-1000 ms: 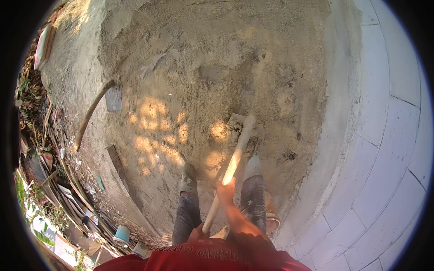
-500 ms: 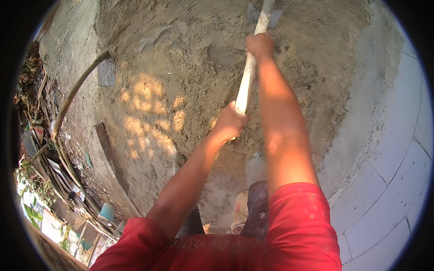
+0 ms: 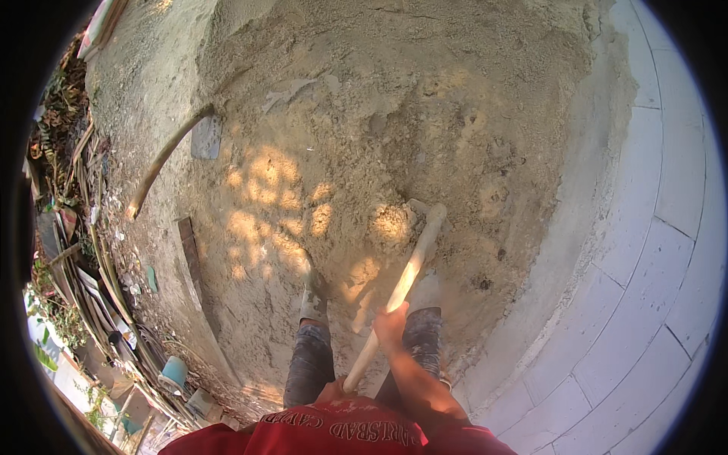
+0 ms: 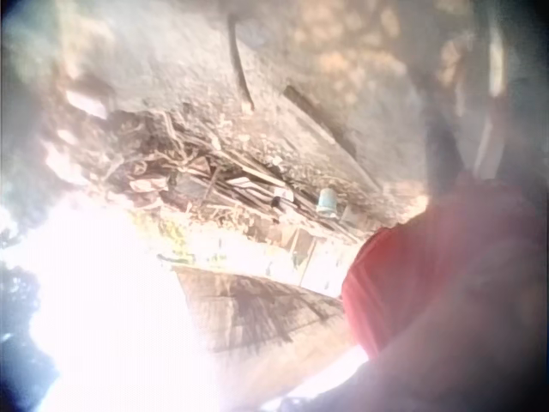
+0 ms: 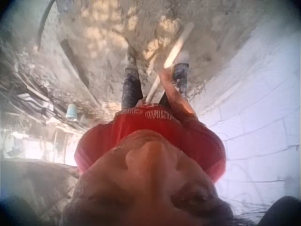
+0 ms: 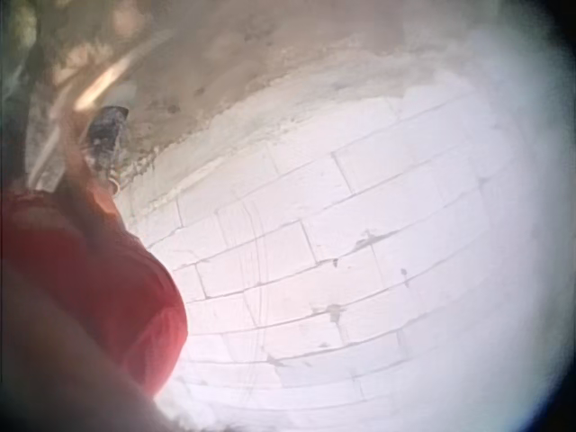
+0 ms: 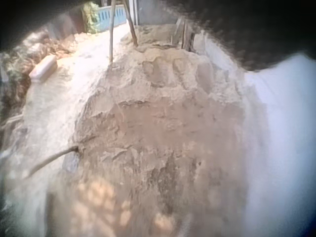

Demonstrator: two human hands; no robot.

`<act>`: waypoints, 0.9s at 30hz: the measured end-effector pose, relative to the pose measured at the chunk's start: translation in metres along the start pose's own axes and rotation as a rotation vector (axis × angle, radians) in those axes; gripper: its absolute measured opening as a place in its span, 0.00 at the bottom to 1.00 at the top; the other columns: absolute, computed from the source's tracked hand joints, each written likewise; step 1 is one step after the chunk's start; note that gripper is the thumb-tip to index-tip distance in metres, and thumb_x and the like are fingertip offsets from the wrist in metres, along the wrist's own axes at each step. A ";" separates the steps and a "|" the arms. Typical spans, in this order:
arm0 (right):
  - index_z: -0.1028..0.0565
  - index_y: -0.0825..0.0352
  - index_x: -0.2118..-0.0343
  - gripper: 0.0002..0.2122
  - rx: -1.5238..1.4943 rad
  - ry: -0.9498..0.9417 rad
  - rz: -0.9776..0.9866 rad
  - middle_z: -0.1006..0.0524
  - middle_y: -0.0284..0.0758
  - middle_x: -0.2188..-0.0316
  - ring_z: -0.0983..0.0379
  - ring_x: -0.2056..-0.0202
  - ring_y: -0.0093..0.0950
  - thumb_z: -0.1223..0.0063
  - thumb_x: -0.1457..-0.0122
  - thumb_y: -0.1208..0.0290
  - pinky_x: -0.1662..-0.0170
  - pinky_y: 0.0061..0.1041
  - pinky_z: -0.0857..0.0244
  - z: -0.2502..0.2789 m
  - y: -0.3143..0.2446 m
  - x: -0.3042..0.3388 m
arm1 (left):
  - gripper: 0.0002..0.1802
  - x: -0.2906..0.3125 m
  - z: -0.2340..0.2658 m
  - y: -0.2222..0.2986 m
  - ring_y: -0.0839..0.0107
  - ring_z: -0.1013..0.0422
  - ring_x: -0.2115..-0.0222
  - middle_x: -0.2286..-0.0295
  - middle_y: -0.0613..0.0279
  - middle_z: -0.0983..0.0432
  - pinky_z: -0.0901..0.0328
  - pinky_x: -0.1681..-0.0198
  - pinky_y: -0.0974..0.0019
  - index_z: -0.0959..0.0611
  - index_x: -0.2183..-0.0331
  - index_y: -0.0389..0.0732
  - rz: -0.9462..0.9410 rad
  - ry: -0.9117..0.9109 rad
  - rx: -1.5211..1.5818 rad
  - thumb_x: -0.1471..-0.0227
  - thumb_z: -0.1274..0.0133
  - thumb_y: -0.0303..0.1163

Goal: The person mixes dry material with water using a hoe, pouring water from a bucket into a central depression in a pile of sand and cement and repeatedly pulling and pushing the mixture until combined.

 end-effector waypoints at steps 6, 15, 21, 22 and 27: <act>0.42 0.64 0.59 0.12 -0.219 -0.141 0.053 0.32 0.36 0.77 0.34 0.88 0.27 0.53 0.42 0.80 0.85 0.29 0.34 -0.006 -0.028 -0.022 | 0.23 -0.025 -0.007 0.031 0.38 0.24 0.63 0.68 0.37 0.21 0.30 0.59 0.44 0.24 0.54 0.39 -0.013 0.112 -0.050 0.48 0.43 0.42; 0.43 0.82 0.45 0.27 0.206 -0.092 0.607 0.22 0.45 0.74 0.22 0.78 0.31 0.50 0.42 0.70 0.74 0.31 0.25 -0.092 -0.413 -0.277 | 0.26 -0.287 0.149 0.351 0.59 0.24 0.74 0.71 0.48 0.21 0.31 0.68 0.57 0.25 0.53 0.33 -0.520 0.434 0.109 0.50 0.40 0.38; 0.47 0.83 0.40 0.32 0.480 -0.044 0.512 0.24 0.59 0.55 0.20 0.59 0.46 0.49 0.43 0.70 0.53 0.38 0.26 -0.152 -0.348 -0.237 | 0.21 -0.208 0.152 0.291 0.67 0.28 0.82 0.77 0.56 0.25 0.32 0.76 0.61 0.25 0.58 0.31 -0.311 0.309 0.375 0.53 0.42 0.32; 0.51 0.82 0.38 0.35 0.556 -0.071 0.517 0.25 0.61 0.54 0.24 0.51 0.50 0.48 0.43 0.70 0.46 0.40 0.31 -0.176 -0.329 -0.183 | 0.21 -0.197 0.159 0.241 0.70 0.30 0.84 0.79 0.58 0.26 0.34 0.79 0.63 0.25 0.58 0.30 -0.265 0.313 0.410 0.52 0.43 0.32; 0.42 0.78 0.46 0.27 0.618 -0.081 0.367 0.24 0.62 0.61 0.23 0.58 0.53 0.46 0.45 0.70 0.54 0.43 0.29 -0.140 -0.168 -0.125 | 0.22 -0.119 0.074 0.123 0.72 0.33 0.88 0.84 0.63 0.30 0.37 0.84 0.65 0.26 0.57 0.31 -0.050 0.135 0.502 0.52 0.40 0.33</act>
Point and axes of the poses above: each hand's wrist, its own x-axis away from the middle knuckle, its own z-axis out of the back of the hand, y = z × x, the point moved 3 cm from there along -x, towards the middle knuckle
